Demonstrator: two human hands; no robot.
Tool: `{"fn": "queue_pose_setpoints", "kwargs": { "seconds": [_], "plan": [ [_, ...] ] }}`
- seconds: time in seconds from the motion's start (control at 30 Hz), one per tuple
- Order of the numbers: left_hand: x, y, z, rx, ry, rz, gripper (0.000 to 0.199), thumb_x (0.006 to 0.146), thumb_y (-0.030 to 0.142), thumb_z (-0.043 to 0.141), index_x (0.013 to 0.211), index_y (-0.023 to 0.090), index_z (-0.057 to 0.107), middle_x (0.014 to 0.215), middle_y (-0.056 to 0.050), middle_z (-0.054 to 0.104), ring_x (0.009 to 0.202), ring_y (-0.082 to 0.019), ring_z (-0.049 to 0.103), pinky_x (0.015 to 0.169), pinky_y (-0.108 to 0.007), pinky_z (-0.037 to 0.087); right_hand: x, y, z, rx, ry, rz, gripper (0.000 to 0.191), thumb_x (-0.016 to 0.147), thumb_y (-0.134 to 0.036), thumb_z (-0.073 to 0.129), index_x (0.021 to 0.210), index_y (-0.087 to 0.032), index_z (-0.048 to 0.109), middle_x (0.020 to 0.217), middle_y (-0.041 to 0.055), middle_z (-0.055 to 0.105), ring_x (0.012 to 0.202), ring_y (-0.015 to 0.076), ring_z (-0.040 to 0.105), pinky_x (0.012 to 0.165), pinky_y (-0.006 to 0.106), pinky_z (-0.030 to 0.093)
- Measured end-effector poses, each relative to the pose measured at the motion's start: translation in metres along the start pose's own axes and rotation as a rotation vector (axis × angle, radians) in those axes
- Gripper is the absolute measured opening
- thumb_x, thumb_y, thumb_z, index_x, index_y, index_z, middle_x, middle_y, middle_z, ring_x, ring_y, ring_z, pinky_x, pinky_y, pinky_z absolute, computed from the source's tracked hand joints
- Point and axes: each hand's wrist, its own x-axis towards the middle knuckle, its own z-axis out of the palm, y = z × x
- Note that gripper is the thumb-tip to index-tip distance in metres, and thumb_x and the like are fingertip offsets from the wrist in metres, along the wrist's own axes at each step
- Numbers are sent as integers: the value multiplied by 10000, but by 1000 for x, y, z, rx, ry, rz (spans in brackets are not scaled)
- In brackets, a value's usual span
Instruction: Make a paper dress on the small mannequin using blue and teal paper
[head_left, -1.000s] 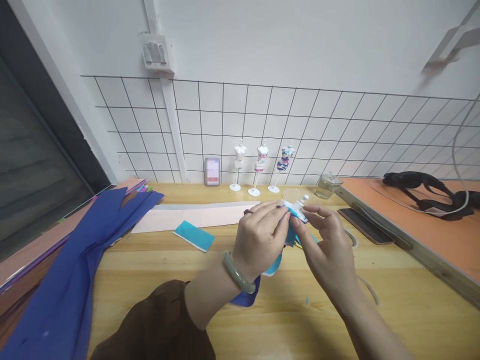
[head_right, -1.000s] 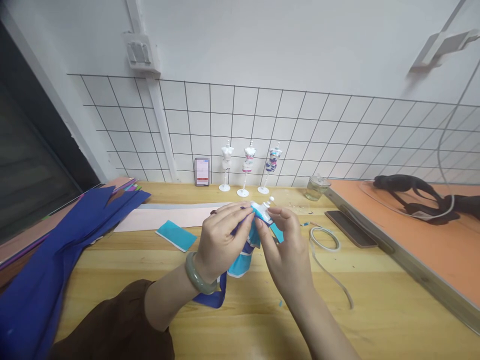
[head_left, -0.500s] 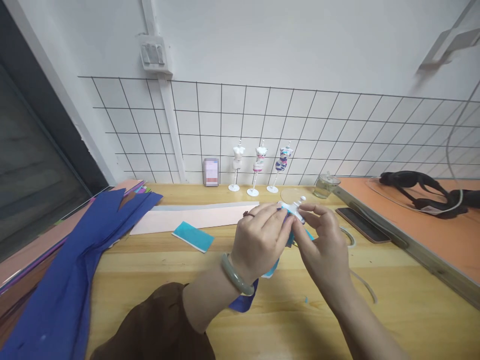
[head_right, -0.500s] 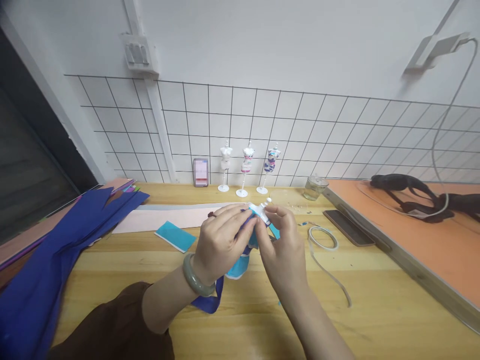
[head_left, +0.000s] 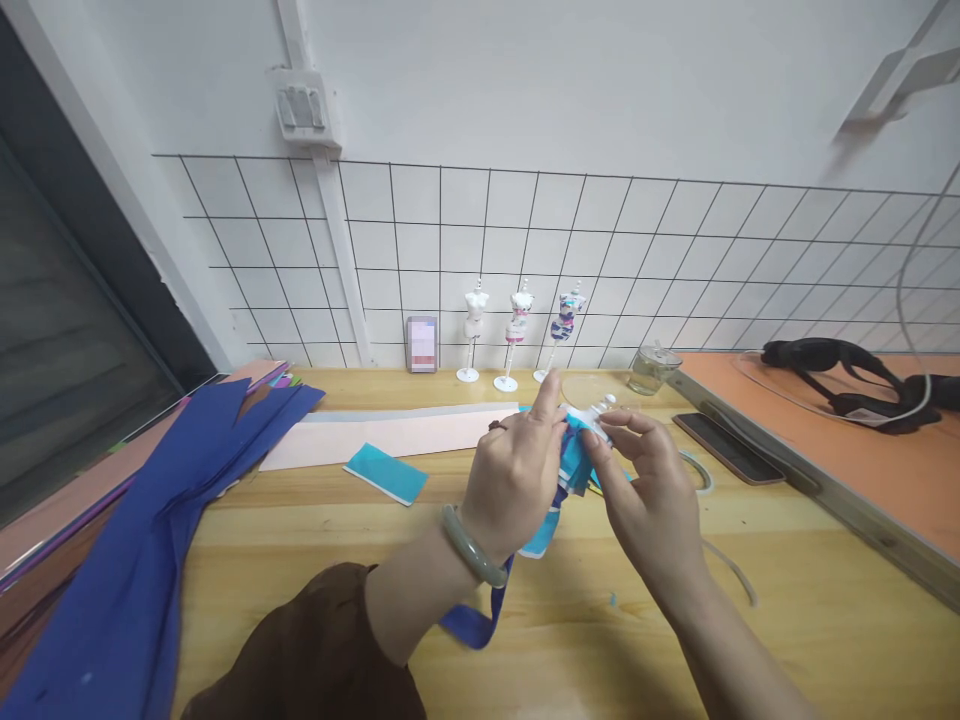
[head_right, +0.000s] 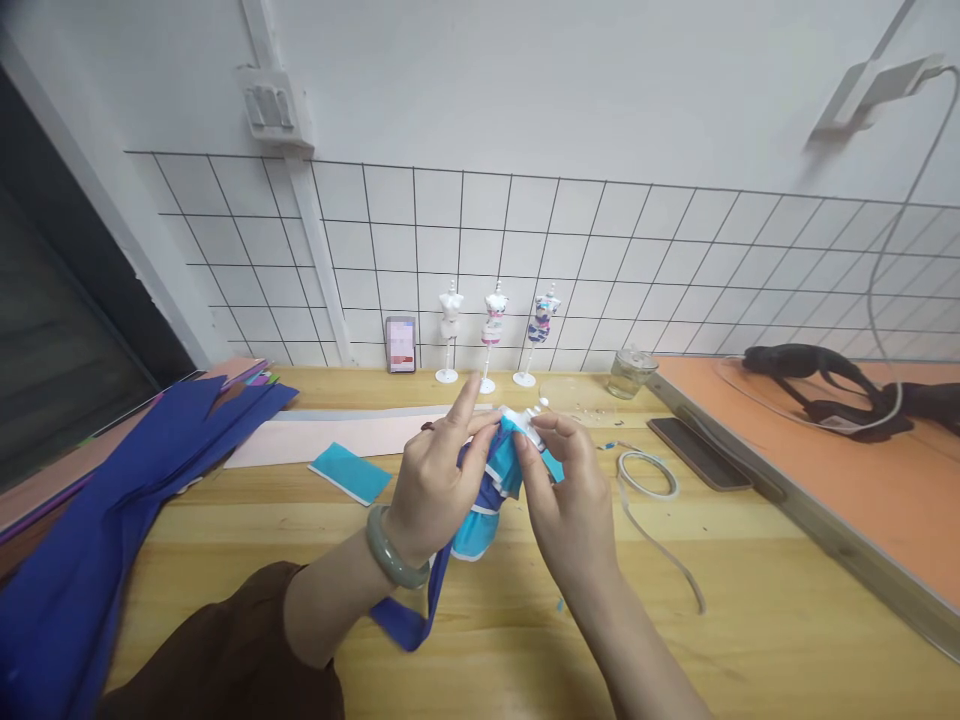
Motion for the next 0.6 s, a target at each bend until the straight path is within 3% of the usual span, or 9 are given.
{"fn": "queue_pose_setpoints", "kwargs": {
  "seconds": [0.23, 0.4, 0.6],
  "plan": [
    [4, -5, 0, -149, 55, -12, 404, 843, 138, 549, 1238, 208, 504, 938, -41, 711, 863, -144, 667, 798, -294, 552, 1, 1, -1, 22, -13, -19, 210, 853, -371, 550, 1013, -236, 547, 993, 72, 641, 883, 212, 644, 571, 281, 525],
    [7, -8, 1, -324, 85, -154, 233, 777, 152, 639, 1007, 191, 635, 862, -31, 701, 795, -139, 663, 757, -294, 553, 0, 2, -3, 42, -72, -53, 190, 864, -356, 534, 1011, -236, 547, 1013, 69, 622, 910, 204, 636, 591, 270, 531],
    [8, -14, 3, -567, -9, -336, 283, 762, 210, 662, 1042, 189, 629, 957, -70, 655, 869, -147, 630, 791, -306, 542, 1, 2, -3, 24, -91, -114, 181, 872, -340, 518, 1022, -242, 545, 997, 67, 636, 925, 222, 645, 573, 280, 535]
  ]
}}
